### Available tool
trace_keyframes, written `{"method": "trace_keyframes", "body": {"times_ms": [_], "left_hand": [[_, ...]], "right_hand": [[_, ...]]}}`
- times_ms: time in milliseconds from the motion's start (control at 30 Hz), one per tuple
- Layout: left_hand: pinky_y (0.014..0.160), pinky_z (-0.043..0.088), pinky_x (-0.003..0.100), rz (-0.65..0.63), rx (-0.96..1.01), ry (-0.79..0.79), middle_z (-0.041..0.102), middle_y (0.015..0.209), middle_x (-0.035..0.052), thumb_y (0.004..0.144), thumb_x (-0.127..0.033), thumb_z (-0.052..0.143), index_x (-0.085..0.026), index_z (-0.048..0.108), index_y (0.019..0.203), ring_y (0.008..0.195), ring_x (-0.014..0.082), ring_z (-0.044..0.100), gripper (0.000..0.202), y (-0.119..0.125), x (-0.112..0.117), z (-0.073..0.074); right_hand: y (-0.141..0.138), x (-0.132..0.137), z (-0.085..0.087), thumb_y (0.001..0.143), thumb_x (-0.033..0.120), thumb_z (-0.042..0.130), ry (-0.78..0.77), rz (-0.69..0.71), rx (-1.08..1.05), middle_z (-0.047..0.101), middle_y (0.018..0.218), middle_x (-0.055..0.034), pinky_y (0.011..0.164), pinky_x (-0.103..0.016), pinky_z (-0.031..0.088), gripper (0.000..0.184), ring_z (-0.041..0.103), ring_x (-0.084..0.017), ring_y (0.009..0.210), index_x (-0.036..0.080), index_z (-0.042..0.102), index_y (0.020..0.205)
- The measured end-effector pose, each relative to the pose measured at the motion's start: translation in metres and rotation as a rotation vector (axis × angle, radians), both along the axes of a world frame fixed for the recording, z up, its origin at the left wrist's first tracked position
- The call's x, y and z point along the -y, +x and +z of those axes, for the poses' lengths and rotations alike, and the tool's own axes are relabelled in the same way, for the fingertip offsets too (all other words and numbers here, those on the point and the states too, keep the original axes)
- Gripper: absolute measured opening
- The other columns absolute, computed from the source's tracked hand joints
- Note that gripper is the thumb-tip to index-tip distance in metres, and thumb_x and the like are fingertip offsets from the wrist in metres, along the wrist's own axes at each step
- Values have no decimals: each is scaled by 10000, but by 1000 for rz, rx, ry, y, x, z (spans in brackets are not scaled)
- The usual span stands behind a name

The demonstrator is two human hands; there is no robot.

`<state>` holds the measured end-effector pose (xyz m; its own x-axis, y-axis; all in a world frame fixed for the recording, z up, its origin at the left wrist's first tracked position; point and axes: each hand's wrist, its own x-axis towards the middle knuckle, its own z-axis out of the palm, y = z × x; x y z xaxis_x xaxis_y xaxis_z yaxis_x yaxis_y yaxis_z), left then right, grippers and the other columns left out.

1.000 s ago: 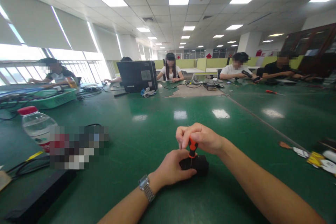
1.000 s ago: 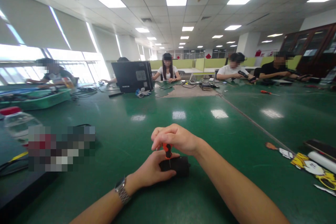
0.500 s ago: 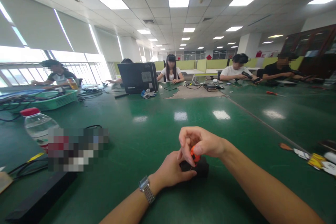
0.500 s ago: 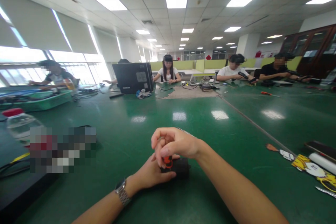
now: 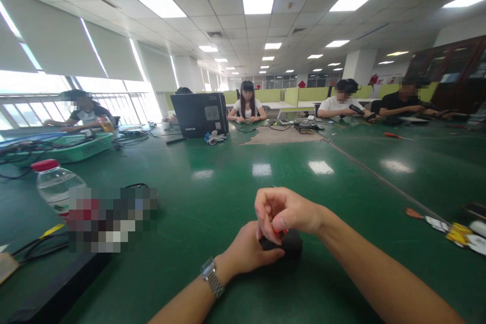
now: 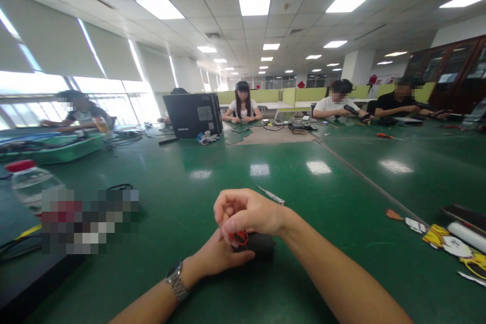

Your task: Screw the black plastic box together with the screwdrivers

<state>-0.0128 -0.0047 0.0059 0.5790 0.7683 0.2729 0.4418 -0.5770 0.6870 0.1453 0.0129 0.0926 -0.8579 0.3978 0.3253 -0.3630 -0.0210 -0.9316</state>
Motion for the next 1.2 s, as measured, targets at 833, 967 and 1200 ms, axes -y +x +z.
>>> {"method": "trace_keyframes", "body": {"times_ms": [833,967,1200], "left_hand": [[955,458,376,-22,-59,25,662,1086,41,735,-329,719,-227,620,1181,1009,256,592,469,-1,-1,5],[975,449,353,-29,-52,48,625,1172,43,730,-334,722,-245,607,1205,1080,259,561,497,-2,-1,6],[928,478,361,-40,-53,14,669,1087,49,739,-302,714,-219,623,1180,989,250,603,457,0,-1,7]], "right_hand": [[1,-4,2,738,222,673,-11,-266,-31,589,587,49,682,-322,501,203,549,-94,514,164,554,892],[0,-4,0,796,264,618,-63,-185,-30,533,475,86,689,-349,500,144,478,-72,402,167,535,862],[1,-8,-5,680,300,752,-47,-289,-55,603,683,27,688,-310,495,290,584,-108,603,164,552,840]]}}
